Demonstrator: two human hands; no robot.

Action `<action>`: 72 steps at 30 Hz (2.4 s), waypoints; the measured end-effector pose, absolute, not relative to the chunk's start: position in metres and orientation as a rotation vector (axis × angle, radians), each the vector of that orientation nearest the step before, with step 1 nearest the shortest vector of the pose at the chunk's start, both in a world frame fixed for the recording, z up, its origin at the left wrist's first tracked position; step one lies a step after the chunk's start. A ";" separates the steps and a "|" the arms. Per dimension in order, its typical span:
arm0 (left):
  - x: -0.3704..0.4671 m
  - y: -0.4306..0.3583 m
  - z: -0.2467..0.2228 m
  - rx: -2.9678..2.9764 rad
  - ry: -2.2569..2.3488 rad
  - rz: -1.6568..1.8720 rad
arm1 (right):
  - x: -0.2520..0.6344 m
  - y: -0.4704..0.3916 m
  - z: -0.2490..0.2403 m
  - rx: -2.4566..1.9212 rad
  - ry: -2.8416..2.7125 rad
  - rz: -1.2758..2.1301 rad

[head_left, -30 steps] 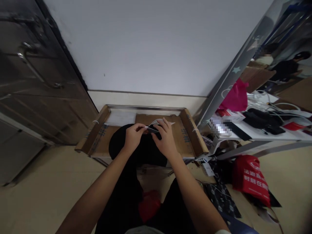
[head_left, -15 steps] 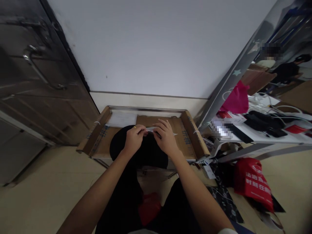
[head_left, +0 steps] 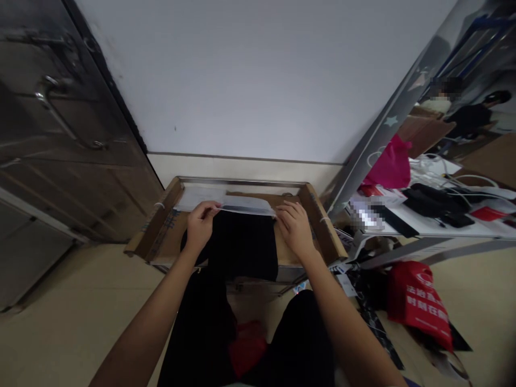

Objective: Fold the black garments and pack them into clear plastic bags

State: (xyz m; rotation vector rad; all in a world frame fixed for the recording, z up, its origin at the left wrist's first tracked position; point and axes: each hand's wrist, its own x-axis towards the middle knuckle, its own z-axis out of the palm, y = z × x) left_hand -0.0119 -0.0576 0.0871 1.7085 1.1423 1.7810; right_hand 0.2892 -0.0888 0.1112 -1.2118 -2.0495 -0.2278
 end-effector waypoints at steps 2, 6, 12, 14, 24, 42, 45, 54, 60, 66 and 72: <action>-0.018 -0.060 0.080 1.805 1.157 1.712 | 0.289 -0.092 0.101 -1.217 -2.062 -0.200; -0.033 -0.072 0.058 2.135 1.255 1.268 | 0.287 -0.111 0.066 -1.277 -2.206 -0.050; -0.005 -0.074 0.055 2.374 1.404 1.114 | 0.259 -0.107 0.044 -1.305 -2.184 0.140; 0.020 -0.065 0.058 2.455 1.319 1.062 | 0.245 -0.088 0.042 -1.294 -2.156 0.174; 0.055 -0.048 0.014 2.705 1.413 0.700 | 0.223 -0.050 0.011 -1.543 -2.276 0.137; 0.031 -0.036 0.012 2.605 1.307 0.567 | 0.219 -0.053 0.007 -1.628 -2.260 0.089; 0.031 -0.035 0.008 2.556 1.312 0.652 | 0.220 -0.052 0.007 -1.638 -2.240 0.123; 0.007 -0.023 -0.007 1.463 1.526 1.627 | 0.211 -0.044 0.026 -1.744 -2.170 0.196; 0.002 -0.020 -0.007 1.159 1.495 1.719 | 0.204 -0.021 0.054 -1.871 -2.216 0.177; 0.001 -0.018 -0.011 1.102 1.441 1.755 | 0.217 -0.019 0.062 -1.903 -2.279 0.190; 0.000 -0.021 -0.009 1.135 1.502 1.738 | 0.239 -0.027 0.061 -2.064 -2.195 0.126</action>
